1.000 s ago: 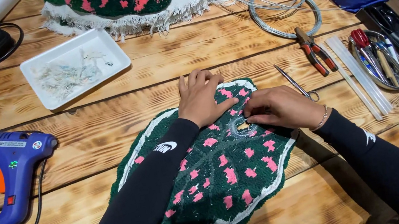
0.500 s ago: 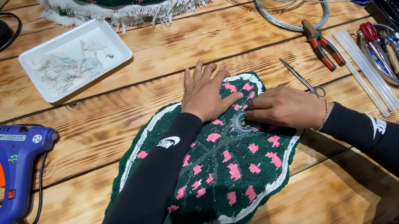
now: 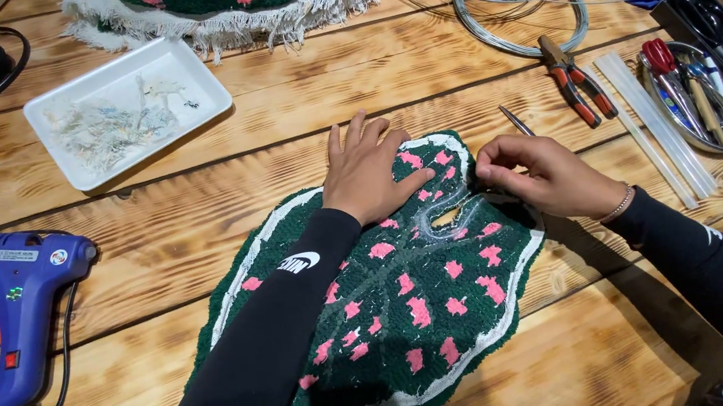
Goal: Finishing a leaf-shaped rug by trimming threads and applying structural components.
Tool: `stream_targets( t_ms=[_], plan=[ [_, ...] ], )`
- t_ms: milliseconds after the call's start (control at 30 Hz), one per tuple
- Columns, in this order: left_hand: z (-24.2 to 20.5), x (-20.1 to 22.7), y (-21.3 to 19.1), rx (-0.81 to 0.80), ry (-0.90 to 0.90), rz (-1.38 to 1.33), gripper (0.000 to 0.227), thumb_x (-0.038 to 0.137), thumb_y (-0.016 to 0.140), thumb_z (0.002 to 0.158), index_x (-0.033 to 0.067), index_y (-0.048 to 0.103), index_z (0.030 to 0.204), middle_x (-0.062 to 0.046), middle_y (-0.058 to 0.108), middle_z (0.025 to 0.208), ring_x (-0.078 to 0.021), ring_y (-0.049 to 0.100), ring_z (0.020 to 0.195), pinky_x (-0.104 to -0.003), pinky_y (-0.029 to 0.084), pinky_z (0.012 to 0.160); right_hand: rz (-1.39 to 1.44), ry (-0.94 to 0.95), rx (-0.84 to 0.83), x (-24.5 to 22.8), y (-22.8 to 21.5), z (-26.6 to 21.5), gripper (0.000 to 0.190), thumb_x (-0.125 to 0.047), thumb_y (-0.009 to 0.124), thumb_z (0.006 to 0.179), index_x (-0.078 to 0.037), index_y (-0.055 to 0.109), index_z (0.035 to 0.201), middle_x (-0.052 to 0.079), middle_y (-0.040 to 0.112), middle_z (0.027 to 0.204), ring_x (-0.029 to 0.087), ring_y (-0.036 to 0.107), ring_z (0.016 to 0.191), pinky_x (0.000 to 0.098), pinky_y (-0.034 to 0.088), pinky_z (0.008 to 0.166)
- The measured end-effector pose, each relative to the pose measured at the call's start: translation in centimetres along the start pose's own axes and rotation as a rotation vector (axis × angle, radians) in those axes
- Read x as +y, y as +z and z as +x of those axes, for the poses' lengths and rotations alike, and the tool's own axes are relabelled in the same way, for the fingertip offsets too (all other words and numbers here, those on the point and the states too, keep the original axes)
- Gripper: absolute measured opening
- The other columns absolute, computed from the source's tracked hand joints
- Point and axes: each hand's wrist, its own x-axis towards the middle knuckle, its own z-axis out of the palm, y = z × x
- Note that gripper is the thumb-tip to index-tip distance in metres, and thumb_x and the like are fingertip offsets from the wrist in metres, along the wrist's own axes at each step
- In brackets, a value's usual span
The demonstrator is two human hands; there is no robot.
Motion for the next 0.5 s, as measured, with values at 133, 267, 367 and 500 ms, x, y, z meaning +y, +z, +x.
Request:
stream_targets(
  t_ms=[133,267,367,500],
  plan=[
    [-0.3,0.3,-0.4,0.030,0.030,-0.006,0.069,0.064,0.068,0.083,0.0166,0.063,0.132,-0.013,0.050,0.146,-0.0394,0.027,0.149,-0.063,0.011,0.120,0.097,0.068,0.009,0.2,1.3,-0.1,0.019,-0.018,0.062,0.101,-0.001,0.067,0.110,-0.001,0.068,0.091,0.004,0.061,0.085,0.0236,0.054,0.076],
    [-1.6,1.4,-2.0,0.116,0.169,-0.064,0.050,0.050,0.072,0.086,0.0176,0.069,0.124,-0.009,0.059,0.135,-0.0334,0.039,0.140,-0.062,0.014,0.120,0.137,0.089,0.044,0.4,1.7,-0.1,0.019,-0.017,0.061,0.103,0.000,0.067,0.109,-0.001,0.066,0.091,0.005,0.058,0.081,0.0233,0.051,0.071],
    [-2.5,2.4,-2.4,0.087,0.297,-0.111,0.036,0.041,0.073,0.086,0.0181,0.074,0.114,-0.004,0.067,0.116,-0.0274,0.052,0.129,-0.056,0.021,0.118,0.265,0.092,0.077,1.1,1.6,0.3,0.018,-0.016,0.060,0.103,0.001,0.066,0.109,-0.001,0.066,0.093,0.005,0.061,0.084,0.0225,0.053,0.074],
    [-3.5,3.4,-2.3,0.003,0.429,-0.144,0.024,0.031,0.074,0.084,0.0163,0.077,0.102,-0.001,0.072,0.091,-0.0238,0.062,0.108,-0.046,0.035,0.102,0.329,0.087,0.102,1.0,1.6,0.5,0.018,-0.015,0.058,0.105,0.001,0.065,0.110,0.000,0.068,0.094,0.006,0.065,0.086,0.0221,0.054,0.075]
  ],
)
